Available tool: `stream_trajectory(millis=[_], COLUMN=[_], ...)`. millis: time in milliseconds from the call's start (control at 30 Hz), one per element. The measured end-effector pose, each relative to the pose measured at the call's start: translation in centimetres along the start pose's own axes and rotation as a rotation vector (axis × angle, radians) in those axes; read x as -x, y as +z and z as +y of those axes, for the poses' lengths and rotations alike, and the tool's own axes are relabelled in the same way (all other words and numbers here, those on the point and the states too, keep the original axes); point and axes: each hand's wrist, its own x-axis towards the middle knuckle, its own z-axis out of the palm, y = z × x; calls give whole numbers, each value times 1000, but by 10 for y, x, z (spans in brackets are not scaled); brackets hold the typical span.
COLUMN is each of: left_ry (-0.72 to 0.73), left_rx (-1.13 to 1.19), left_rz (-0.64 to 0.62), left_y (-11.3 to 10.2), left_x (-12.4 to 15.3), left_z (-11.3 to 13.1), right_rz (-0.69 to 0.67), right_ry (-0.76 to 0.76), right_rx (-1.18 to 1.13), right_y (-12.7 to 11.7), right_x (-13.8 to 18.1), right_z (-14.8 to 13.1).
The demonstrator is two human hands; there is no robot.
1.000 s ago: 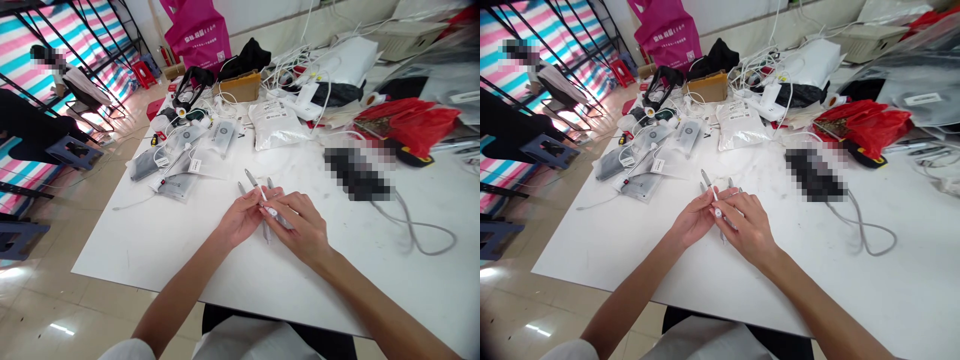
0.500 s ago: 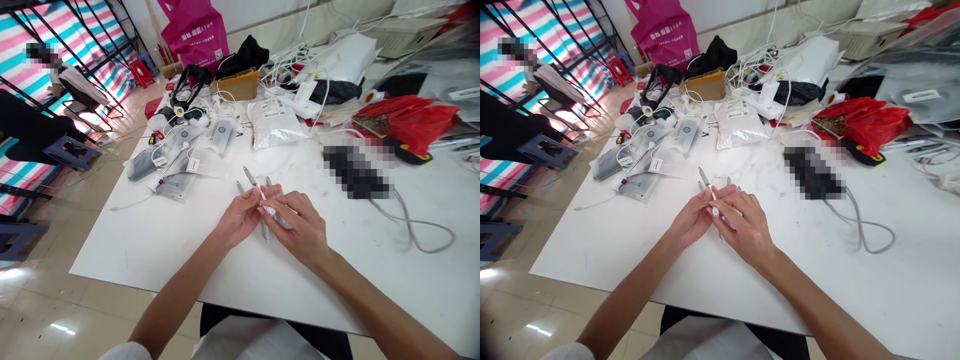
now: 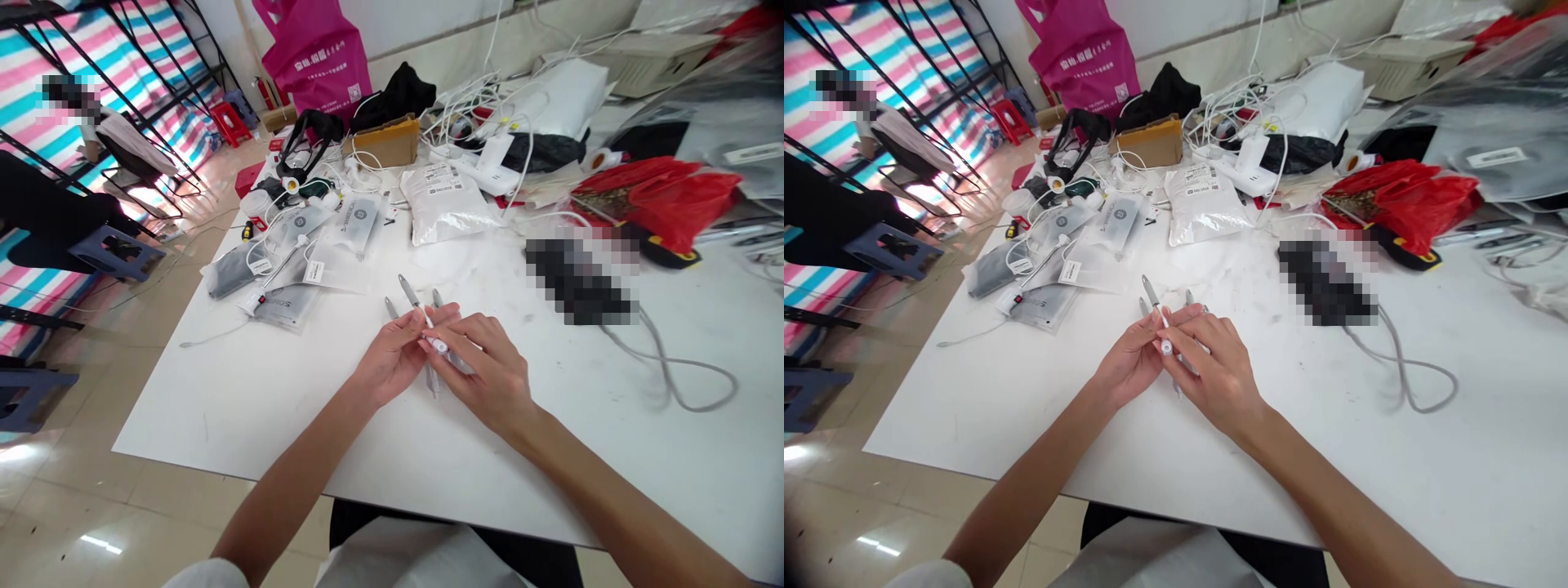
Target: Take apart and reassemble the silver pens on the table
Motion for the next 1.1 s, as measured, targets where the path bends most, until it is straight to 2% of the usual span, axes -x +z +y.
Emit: stream_trajectory(millis=[433, 767, 1100], left_ry=[25, 23, 11], left_rx=[-18, -17, -58], left_rz=[-23, 8, -29], left_y=[-2, 0, -6], left_x=[-1, -2, -4], left_z=[3, 4, -2], right_rz=[-8, 5, -17], right_ry=[-12, -19, 1], right_rx=[14, 13, -1], right_y=[-2, 0, 1], right_x=[-1, 0, 1], right_z=[0, 0, 3])
